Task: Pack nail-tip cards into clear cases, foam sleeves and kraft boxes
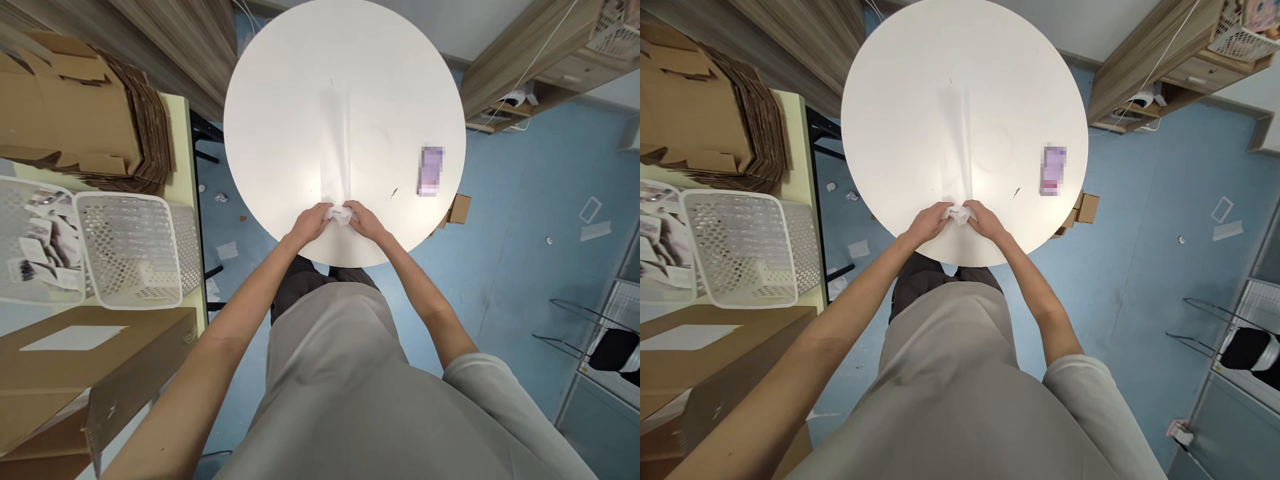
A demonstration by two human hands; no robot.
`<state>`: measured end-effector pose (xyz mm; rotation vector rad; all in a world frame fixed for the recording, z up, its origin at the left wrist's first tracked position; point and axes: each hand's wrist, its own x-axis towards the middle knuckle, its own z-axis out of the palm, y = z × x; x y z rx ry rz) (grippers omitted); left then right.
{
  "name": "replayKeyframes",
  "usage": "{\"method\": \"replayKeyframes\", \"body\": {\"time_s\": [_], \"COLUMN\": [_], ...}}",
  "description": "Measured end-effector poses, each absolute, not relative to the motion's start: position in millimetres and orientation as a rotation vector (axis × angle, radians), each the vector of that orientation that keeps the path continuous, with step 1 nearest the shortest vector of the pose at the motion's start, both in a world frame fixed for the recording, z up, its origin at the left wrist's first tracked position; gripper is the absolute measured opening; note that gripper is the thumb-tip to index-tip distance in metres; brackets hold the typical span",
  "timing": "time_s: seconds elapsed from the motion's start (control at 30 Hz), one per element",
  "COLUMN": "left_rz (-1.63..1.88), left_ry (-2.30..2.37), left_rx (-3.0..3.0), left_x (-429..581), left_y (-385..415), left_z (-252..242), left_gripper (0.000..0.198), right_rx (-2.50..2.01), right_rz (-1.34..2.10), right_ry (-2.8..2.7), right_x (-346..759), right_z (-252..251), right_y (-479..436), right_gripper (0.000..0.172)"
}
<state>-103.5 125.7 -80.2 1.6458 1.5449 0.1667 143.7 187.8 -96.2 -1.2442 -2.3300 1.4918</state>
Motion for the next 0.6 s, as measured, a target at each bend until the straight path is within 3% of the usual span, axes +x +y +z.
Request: {"method": "replayKeyframes", "body": {"time_s": [0.17, 0.33, 0.6], "left_rz": [0.177, 0.22, 0.185], "left_ry": [1.68, 1.829, 1.991], "left_rx": [1.505, 1.343, 1.089], "left_x": [-98.5, -96.6, -91.6], "left_y": [143.0, 155.0, 167.0], "left_z": [-77.5, -87.8, -92.9], "left_gripper": [0.049, 0.032, 0.035], "right_rx": [-1.456, -1.691, -2.135], "right_rz": [1.379, 1.263, 1.164], "right_ry": [-2.171, -1.991, -1.9], "right_x": [128.3, 107.5, 80.2], "right_z": [-110.1, -114.4, -105.6], "right_y": [194.9, 200.0, 211.8], "right_gripper": [0.038, 0.029, 0.023]}}
